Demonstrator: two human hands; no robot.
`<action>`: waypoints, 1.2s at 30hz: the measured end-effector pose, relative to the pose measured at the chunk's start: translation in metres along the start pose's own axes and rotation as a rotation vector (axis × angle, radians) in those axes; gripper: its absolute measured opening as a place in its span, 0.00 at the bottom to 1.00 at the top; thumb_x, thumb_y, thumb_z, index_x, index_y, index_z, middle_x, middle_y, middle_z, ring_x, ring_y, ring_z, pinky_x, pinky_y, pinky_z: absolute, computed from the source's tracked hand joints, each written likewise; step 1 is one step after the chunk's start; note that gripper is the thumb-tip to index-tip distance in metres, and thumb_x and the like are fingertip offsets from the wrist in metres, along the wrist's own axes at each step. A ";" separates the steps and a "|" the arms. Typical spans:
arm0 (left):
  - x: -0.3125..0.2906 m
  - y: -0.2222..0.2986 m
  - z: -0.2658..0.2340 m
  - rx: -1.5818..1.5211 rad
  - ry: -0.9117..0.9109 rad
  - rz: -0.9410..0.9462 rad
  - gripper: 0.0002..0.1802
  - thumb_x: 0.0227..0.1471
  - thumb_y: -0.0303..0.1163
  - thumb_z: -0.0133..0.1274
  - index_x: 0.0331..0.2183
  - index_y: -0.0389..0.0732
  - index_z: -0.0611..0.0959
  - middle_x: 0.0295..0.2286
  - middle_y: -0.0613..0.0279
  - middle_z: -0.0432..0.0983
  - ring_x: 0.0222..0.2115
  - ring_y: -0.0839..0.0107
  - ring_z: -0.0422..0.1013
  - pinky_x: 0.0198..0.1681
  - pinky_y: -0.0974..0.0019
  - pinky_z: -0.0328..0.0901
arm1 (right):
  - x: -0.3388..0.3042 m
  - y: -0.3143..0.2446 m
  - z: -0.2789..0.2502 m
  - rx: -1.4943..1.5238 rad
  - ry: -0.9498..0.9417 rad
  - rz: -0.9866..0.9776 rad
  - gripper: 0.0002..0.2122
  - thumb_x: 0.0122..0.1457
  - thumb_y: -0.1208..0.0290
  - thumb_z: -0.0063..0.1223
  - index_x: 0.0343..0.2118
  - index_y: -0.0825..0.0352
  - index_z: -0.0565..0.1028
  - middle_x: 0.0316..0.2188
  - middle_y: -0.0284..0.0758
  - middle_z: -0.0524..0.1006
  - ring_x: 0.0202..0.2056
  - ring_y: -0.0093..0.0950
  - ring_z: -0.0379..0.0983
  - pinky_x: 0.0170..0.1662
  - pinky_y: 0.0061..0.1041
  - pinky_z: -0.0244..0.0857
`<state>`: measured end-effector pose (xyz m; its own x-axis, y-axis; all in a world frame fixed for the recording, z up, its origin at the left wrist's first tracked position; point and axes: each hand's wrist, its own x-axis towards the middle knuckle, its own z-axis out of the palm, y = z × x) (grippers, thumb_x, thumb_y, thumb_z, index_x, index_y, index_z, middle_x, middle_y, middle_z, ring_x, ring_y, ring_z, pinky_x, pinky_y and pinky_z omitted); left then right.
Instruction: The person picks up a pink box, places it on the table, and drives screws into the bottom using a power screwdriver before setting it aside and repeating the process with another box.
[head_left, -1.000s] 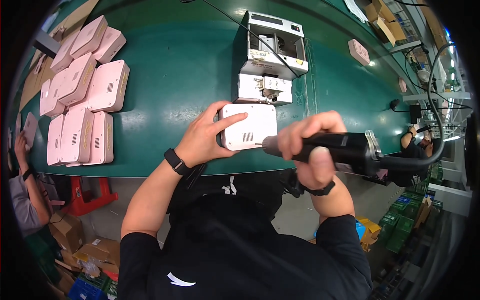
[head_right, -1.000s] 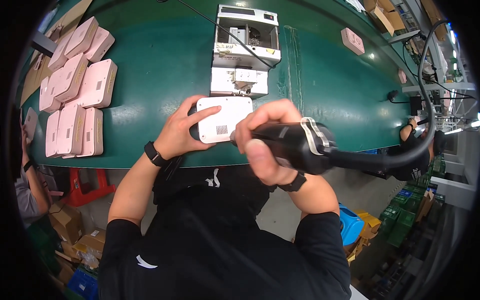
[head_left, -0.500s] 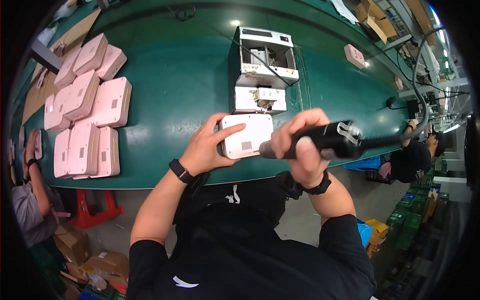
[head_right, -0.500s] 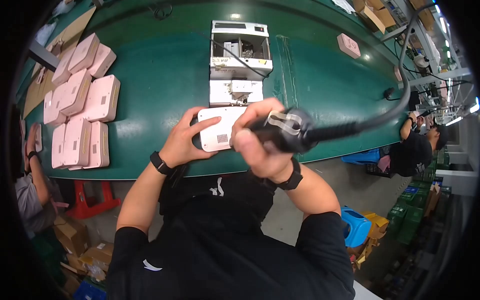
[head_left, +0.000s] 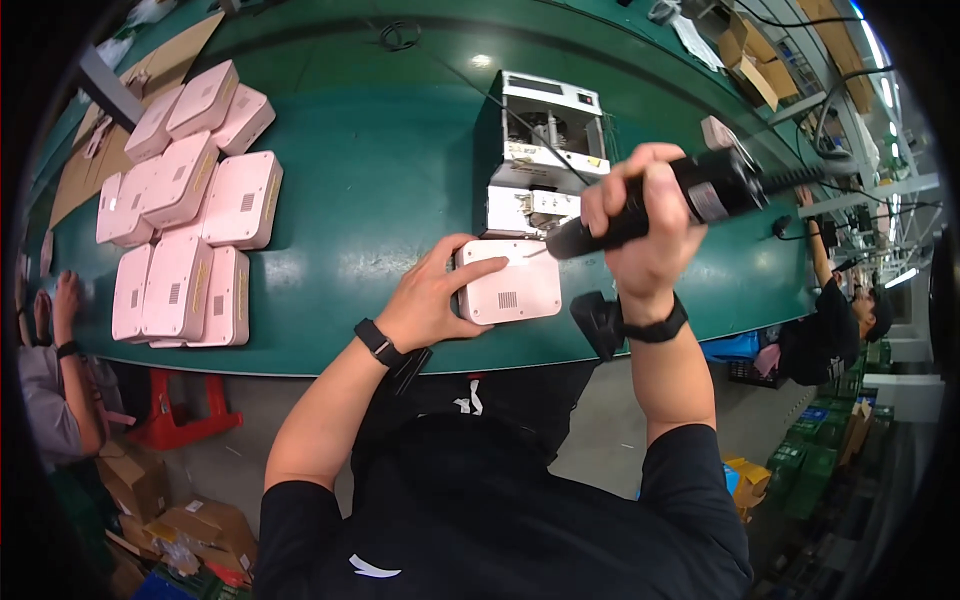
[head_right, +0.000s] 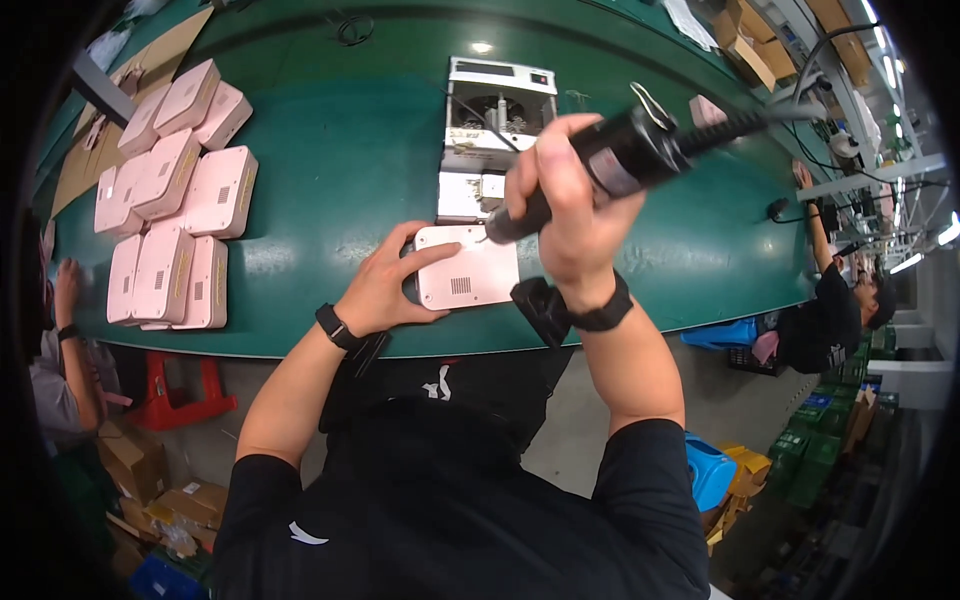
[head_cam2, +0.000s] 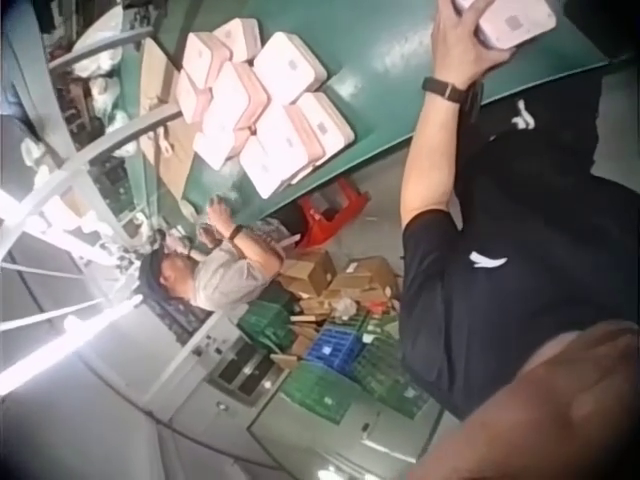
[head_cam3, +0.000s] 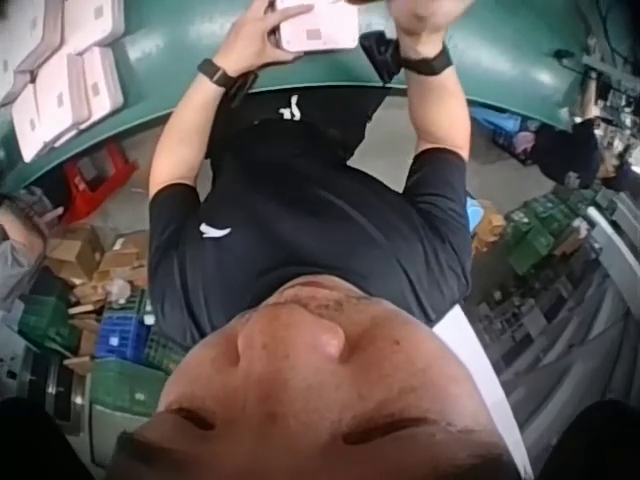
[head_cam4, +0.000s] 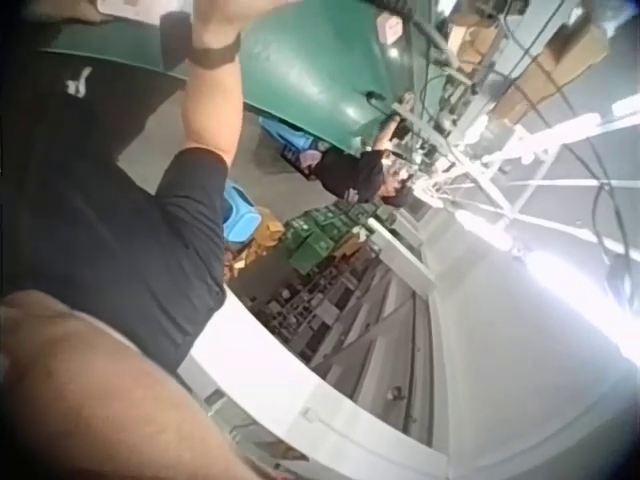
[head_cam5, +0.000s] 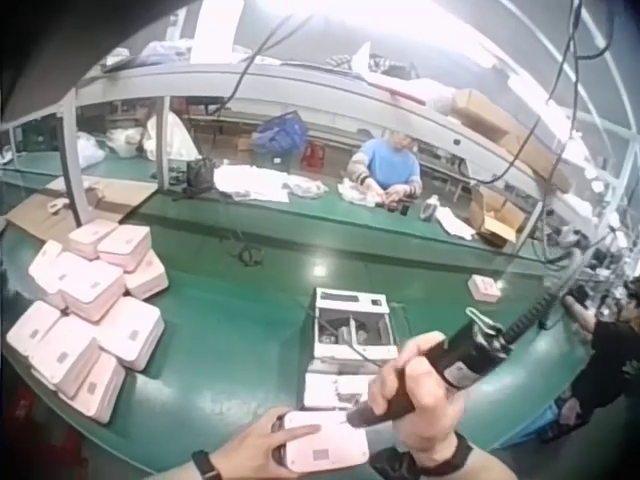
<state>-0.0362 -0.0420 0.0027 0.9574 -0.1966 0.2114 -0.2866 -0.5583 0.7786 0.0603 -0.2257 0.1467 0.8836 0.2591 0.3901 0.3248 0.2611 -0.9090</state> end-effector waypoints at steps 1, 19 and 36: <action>0.000 -0.001 0.000 -0.006 0.008 0.013 0.43 0.29 0.35 0.71 0.53 0.60 0.77 0.52 0.56 0.64 0.49 0.53 0.68 0.51 0.56 0.68 | -0.012 -0.004 0.003 0.079 -0.032 0.027 0.15 0.61 0.59 0.51 0.37 0.66 0.65 0.19 0.35 0.68 0.17 0.27 0.65 0.27 0.31 0.64; -0.001 -0.006 0.003 -0.016 0.059 0.073 0.43 0.27 0.35 0.71 0.52 0.61 0.78 0.51 0.57 0.65 0.47 0.55 0.70 0.49 0.57 0.69 | -0.056 -0.023 0.040 0.057 -0.300 0.231 0.24 0.56 0.48 0.59 0.38 0.64 0.62 0.21 0.34 0.69 0.20 0.26 0.66 0.29 0.29 0.64; -0.001 -0.011 0.007 0.021 0.119 0.107 0.40 0.27 0.35 0.70 0.50 0.60 0.80 0.49 0.57 0.67 0.47 0.55 0.70 0.49 0.56 0.70 | -0.064 -0.016 0.033 -0.045 -0.414 0.324 0.23 0.55 0.51 0.62 0.36 0.62 0.62 0.23 0.33 0.69 0.24 0.26 0.65 0.34 0.30 0.64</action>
<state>-0.0345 -0.0416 -0.0101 0.9182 -0.1594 0.3625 -0.3870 -0.5561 0.7356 -0.0128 -0.2159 0.1408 0.7365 0.6682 0.1046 0.0788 0.0689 -0.9945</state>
